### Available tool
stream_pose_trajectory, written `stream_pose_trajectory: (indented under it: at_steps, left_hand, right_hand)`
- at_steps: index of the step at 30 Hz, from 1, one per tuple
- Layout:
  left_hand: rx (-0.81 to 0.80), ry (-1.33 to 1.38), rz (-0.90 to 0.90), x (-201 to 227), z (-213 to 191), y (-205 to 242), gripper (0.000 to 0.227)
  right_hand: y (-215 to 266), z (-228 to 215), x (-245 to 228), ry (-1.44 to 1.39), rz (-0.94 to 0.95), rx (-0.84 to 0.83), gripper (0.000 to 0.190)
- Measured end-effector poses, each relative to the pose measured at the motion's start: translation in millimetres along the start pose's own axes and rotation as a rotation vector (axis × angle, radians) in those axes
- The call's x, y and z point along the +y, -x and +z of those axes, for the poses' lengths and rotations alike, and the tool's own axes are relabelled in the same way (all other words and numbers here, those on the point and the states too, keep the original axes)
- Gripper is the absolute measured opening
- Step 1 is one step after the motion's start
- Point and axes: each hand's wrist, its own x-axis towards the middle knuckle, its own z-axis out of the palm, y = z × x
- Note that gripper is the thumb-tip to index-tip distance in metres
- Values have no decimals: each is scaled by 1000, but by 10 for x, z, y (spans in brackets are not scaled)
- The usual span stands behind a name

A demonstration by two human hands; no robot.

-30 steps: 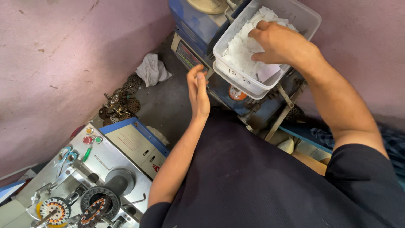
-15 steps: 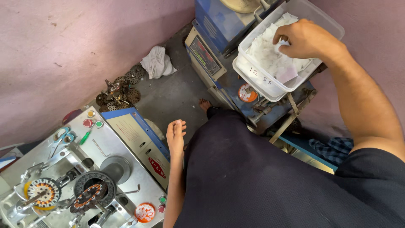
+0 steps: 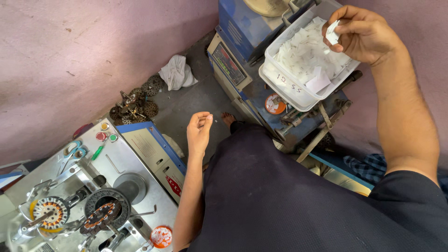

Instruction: The person retrieves a container of white rectangular pieces and places it on a scale. They then proceed to insert these pieces one by one into slots on a rotating wheel attached to a machine. The person continues this repetitive insertion process throughout the clip.

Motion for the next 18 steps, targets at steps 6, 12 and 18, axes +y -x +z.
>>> stream_pose_trajectory:
  at_steps: [6,12,18]
  left_hand:
    - [-37,-38,-3,41,146,24,29]
    - [-37,-119,20,109,170,41,28]
    - [170,26,366,590,35,280,23]
  right_hand:
    - [-40,132,-141,-72,20,-31,23]
    - [92,855,-293,-575,-3,285,55]
    - [481,2255,321,-164,-26,-138,68]
